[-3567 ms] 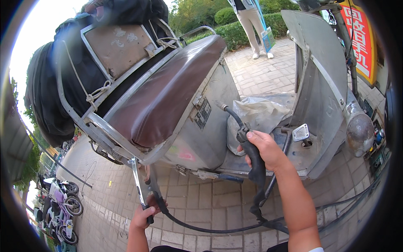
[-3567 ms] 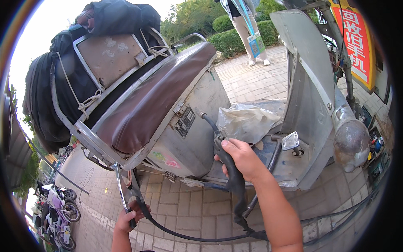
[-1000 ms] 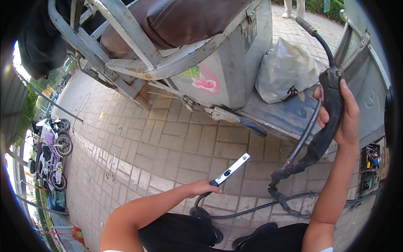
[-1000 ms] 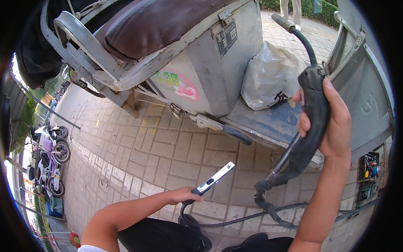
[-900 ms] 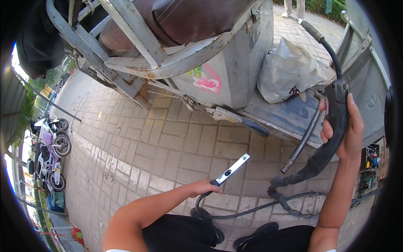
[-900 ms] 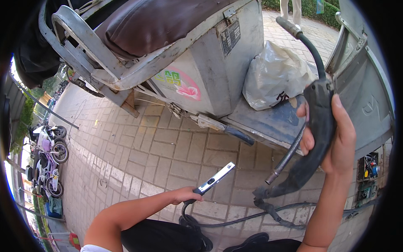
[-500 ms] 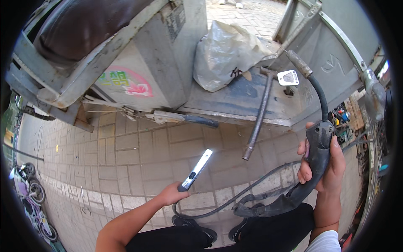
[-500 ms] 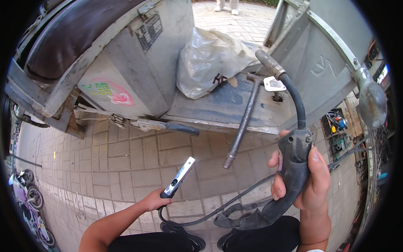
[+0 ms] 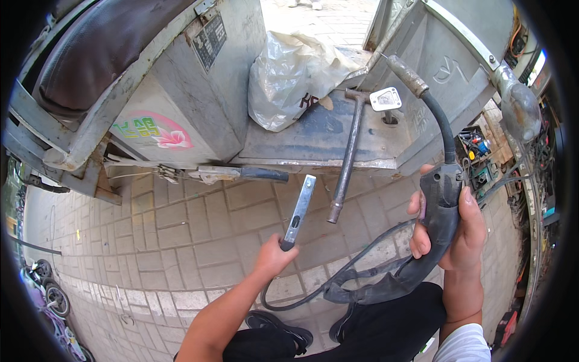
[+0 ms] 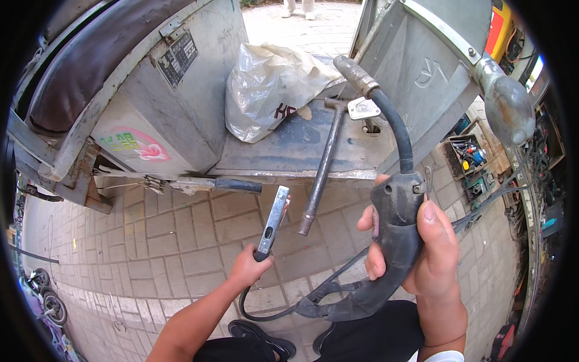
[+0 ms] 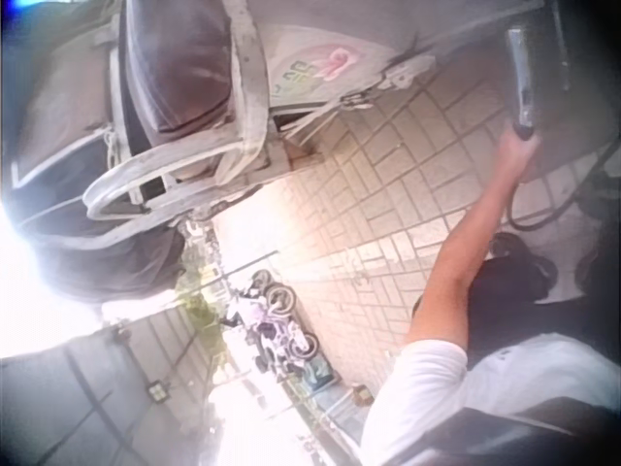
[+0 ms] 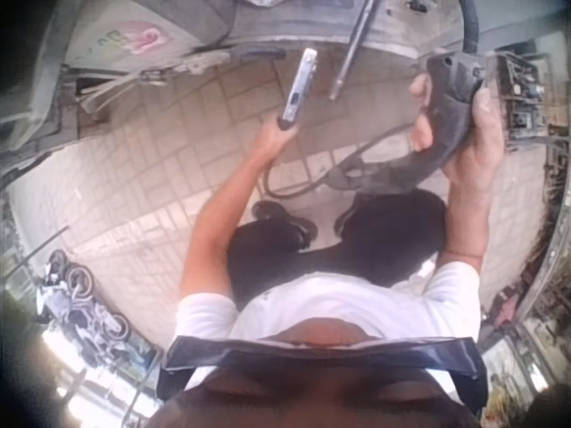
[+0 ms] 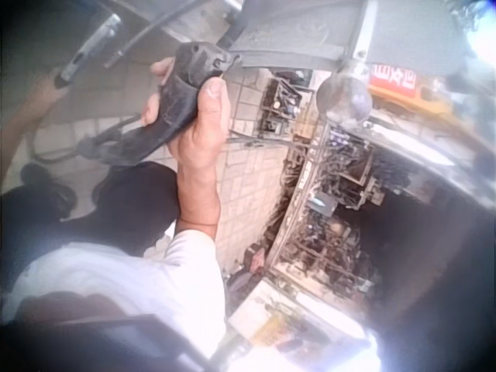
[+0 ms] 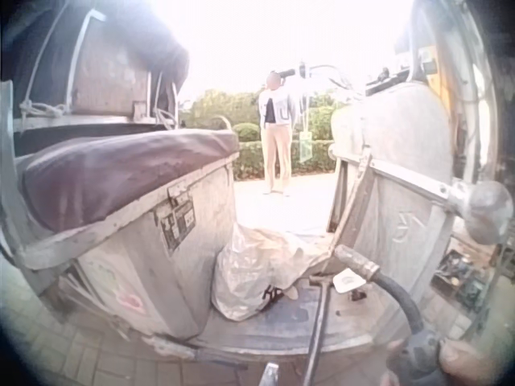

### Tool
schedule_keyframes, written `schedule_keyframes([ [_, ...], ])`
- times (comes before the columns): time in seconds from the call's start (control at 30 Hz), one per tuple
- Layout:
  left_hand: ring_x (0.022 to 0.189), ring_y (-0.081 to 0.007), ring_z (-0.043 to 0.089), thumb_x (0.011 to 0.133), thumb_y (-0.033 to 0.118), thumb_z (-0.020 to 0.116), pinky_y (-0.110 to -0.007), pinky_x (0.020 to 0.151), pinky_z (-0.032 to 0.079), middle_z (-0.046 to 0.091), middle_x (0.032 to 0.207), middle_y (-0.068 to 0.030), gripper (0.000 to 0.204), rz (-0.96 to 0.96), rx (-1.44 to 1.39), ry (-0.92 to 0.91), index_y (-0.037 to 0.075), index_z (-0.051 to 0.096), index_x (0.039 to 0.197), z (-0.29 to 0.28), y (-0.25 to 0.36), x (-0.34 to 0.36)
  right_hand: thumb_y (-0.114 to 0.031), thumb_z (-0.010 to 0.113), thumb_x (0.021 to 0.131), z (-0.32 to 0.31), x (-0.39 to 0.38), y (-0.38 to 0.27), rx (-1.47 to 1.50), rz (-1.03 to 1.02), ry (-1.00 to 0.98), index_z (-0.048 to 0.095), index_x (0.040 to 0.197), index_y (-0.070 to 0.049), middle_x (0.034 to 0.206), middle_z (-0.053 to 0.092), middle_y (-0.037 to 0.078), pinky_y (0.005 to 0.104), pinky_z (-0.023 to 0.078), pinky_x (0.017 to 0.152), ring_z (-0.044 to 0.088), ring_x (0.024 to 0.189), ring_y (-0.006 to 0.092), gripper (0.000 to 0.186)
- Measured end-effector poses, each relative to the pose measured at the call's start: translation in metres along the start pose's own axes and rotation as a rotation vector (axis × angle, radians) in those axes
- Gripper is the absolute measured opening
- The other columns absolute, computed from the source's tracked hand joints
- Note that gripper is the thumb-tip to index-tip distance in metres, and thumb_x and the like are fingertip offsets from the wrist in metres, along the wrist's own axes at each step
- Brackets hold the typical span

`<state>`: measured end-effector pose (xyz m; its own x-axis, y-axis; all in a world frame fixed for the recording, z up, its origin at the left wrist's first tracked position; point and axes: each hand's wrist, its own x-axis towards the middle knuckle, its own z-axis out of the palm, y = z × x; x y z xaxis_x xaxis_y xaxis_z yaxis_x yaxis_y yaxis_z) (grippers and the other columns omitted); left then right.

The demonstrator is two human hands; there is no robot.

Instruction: The person uses a hammer and a hose-like tool to work on the side panel of a three-wheeled vehicle. The person repeatedly strikes the panel and manipulates the hose tool near the vehicle's body.

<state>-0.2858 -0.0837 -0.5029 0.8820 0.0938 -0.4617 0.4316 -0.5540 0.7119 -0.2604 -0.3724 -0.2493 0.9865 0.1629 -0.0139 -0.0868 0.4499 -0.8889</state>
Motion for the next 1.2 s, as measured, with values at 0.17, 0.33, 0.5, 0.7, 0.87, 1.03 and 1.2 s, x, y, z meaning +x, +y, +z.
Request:
schedule_keyframes([
  [0.17, 0.079, -0.0346, 0.068, 0.073, 0.044, 0.074, -0.043, 0.075, 0.052, 0.068, 0.083, -0.0212, 0.055, -0.032, -0.107, 0.129, -0.004, 0.059, 0.095, 0.016, 0.003, 0.006, -0.045, 0.043, 0.104, 0.0, 0.001, 0.001, -0.038, 0.031, -0.034, 0.037, 0.142, 0.007, 0.106, 0.06, 0.027, 0.0365, 0.054, 0.054, 0.063, 0.058, 0.0247, 0.065],
  [0.33, 0.071, -0.0297, 0.067, 0.073, 0.042, 0.076, -0.041, 0.069, 0.053, 0.068, 0.078, -0.019, 0.053, 0.004, -0.191, 0.269, -0.005, 0.059, 0.092, 0.039, 0.002, 0.015, -0.045, 0.041, 0.103, 0.001, 0.002, 0.004, -0.102, 0.048, -0.046, 0.036, 0.144, 0.005, 0.103, 0.059, 0.027, 0.039, 0.052, 0.048, 0.06, 0.052, 0.0243, 0.064],
  [0.5, 0.06, -0.0205, 0.063, 0.077, 0.037, 0.076, -0.037, 0.059, 0.051, 0.065, 0.072, -0.0142, 0.046, 0.025, -0.215, 0.29, -0.004, 0.06, 0.09, 0.046, 0.007, 0.017, -0.045, 0.042, 0.103, -0.002, 0.003, 0.006, -0.109, 0.062, -0.056, 0.035, 0.143, 0.006, 0.103, 0.059, 0.028, 0.0387, 0.053, 0.048, 0.06, 0.052, 0.0245, 0.065],
  [0.7, 0.058, -0.0184, 0.06, 0.079, 0.036, 0.076, -0.036, 0.057, 0.049, 0.063, 0.068, -0.0119, 0.043, -0.041, -0.302, 0.2, -0.003, 0.058, 0.087, 0.04, 0.032, 0.002, -0.045, 0.044, 0.103, -0.006, 0.007, 0.009, -0.086, 0.091, -0.069, 0.036, 0.143, 0.006, 0.102, 0.06, 0.028, 0.0381, 0.054, 0.049, 0.062, 0.054, 0.0248, 0.065],
  [0.87, 0.064, -0.0232, 0.065, 0.078, 0.039, 0.075, -0.039, 0.06, 0.051, 0.065, 0.072, -0.0151, 0.049, -0.083, -0.268, 0.218, -0.005, 0.059, 0.09, 0.039, 0.042, -0.002, -0.044, 0.049, 0.102, -0.007, 0.013, 0.006, -0.026, 0.141, -0.106, 0.037, 0.143, 0.006, 0.108, 0.061, 0.026, 0.0341, 0.055, 0.06, 0.064, 0.063, 0.025, 0.065],
  [1.03, 0.065, -0.0287, 0.069, 0.078, 0.042, 0.074, -0.04, 0.062, 0.053, 0.068, 0.075, -0.0195, 0.051, -0.097, -0.173, 0.23, -0.005, 0.06, 0.092, 0.044, 0.036, 0.001, -0.044, 0.05, 0.101, -0.012, 0.02, 0.01, -0.025, 0.168, -0.108, 0.037, 0.142, 0.005, 0.108, 0.061, 0.026, 0.0342, 0.055, 0.061, 0.065, 0.064, 0.0248, 0.066],
  [1.2, 0.061, -0.0287, 0.068, 0.078, 0.041, 0.073, -0.04, 0.061, 0.053, 0.067, 0.072, -0.0187, 0.049, -0.146, -0.196, 0.204, -0.004, 0.06, 0.092, 0.04, 0.046, 0.005, -0.043, 0.051, 0.101, -0.015, 0.029, 0.014, 0.004, 0.19, -0.119, 0.037, 0.143, 0.005, 0.109, 0.06, 0.026, 0.0341, 0.055, 0.062, 0.065, 0.065, 0.0246, 0.065],
])
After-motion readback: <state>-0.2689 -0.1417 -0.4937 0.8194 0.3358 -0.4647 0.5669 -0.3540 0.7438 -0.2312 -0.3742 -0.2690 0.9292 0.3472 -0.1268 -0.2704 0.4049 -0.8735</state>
